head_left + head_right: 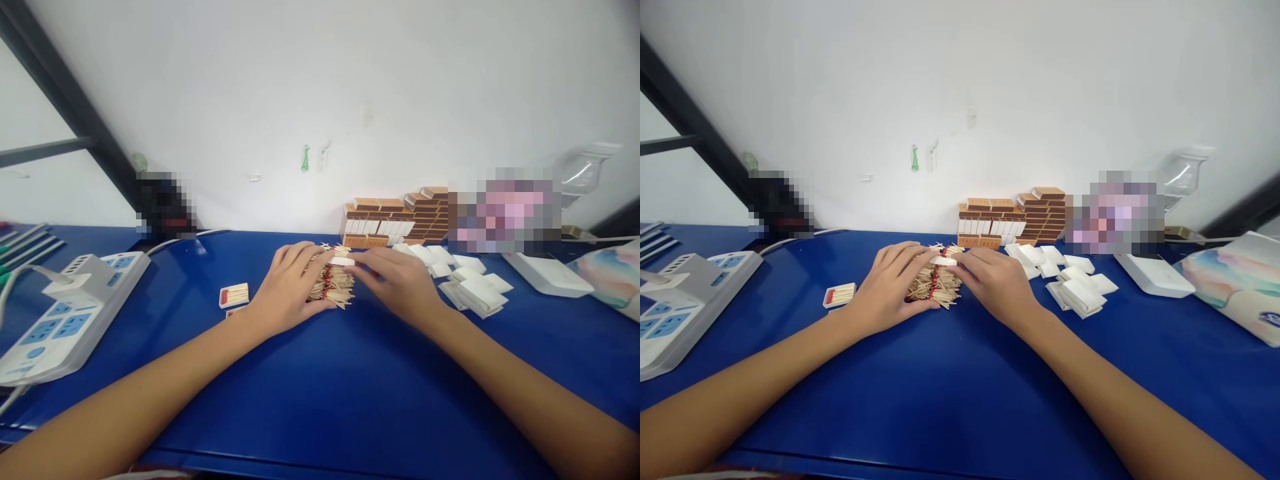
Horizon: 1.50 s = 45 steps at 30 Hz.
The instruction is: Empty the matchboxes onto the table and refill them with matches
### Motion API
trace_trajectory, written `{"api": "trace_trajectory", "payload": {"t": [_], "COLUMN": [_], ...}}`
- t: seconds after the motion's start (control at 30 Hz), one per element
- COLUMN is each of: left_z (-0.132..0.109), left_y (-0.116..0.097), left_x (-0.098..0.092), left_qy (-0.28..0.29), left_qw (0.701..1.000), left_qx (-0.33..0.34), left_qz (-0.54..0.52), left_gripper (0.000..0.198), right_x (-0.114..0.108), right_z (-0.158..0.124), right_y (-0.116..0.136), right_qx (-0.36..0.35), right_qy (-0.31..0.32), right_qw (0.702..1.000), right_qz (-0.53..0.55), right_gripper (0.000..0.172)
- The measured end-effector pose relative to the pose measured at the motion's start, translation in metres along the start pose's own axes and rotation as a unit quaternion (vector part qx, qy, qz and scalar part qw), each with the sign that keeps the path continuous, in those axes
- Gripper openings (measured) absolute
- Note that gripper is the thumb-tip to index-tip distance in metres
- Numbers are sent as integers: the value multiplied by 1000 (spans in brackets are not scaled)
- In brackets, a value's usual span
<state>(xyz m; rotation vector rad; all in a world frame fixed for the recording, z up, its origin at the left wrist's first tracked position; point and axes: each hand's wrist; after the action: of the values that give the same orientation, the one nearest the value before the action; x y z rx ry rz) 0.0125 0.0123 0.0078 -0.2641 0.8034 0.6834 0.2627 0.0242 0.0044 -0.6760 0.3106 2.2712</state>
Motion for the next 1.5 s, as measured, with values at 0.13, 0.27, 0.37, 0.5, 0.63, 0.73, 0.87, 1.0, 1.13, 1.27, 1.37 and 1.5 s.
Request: {"api": "trace_trajectory", "payload": {"t": [0.13, 0.27, 0.37, 0.5, 0.63, 0.73, 0.87, 1.0, 1.13, 1.27, 1.37, 1.5], "left_z": [1, 4, 5, 2, 0, 0, 2, 3, 5, 6, 6, 5], "left_y": [1, 4, 6, 6, 5, 8, 13, 15, 16, 11, -2, -24], "left_x": [-2, -7, -10, -9, -7, -7, -8, -16, -29, -36, -33, -24], "left_qy": [-1, -31, -45, -42, -40, -49, -59, -60, -72, -89, -148, -188], "left_qw": [1000, 999, 999, 999, 999, 998, 997, 995, 993, 992, 989, 974], "left_qx": [5, -13, -23, 0, 23, 37, 52, 62, 76, 66, 0, -93], "left_qz": [9, 9, 9, 4, 3, 1, 17, 42, 60, 68, 25, -81], "left_gripper": [78, 57, 39, 19, 16, 16, 16, 14, 11, 8, 5, 5], "right_x": [-5, -11, -14, -21, -31, -37, -43, -50, -49, -38, -30, -21], "right_z": [1, 2, 3, 5, 7, 8, 8, 7, 9, 13, 15, 15], "right_y": [1, 1, -2, -10, -20, -32, -50, -62, -53, -21, 13, 48], "right_qx": [-49, 0, 44, 79, 104, 125, 186, 242, 242, 253, 345, 459], "right_qy": [-4, 34, 33, 8, 0, 3, 39, 122, 124, 90, 123, 146], "right_qw": [998, 997, 997, 994, 990, 984, 966, 939, 944, 963, 906, 769], "right_qz": [-49, -62, -63, -73, -93, -125, -176, -210, -188, -22, 211, 421], "right_gripper": [25, 29, 30, 31, 33, 35, 34, 35, 34, 35, 40, 46]}}
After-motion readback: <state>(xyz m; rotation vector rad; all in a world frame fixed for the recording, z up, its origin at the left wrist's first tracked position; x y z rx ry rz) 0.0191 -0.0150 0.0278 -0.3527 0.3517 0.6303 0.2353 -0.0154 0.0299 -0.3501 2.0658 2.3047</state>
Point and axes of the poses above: each hand's wrist, its own z-axis towards the middle knuckle, its own x-axis out of the palm, y = z × x, and after that the axes turned 9 degrees about -y, right-handed
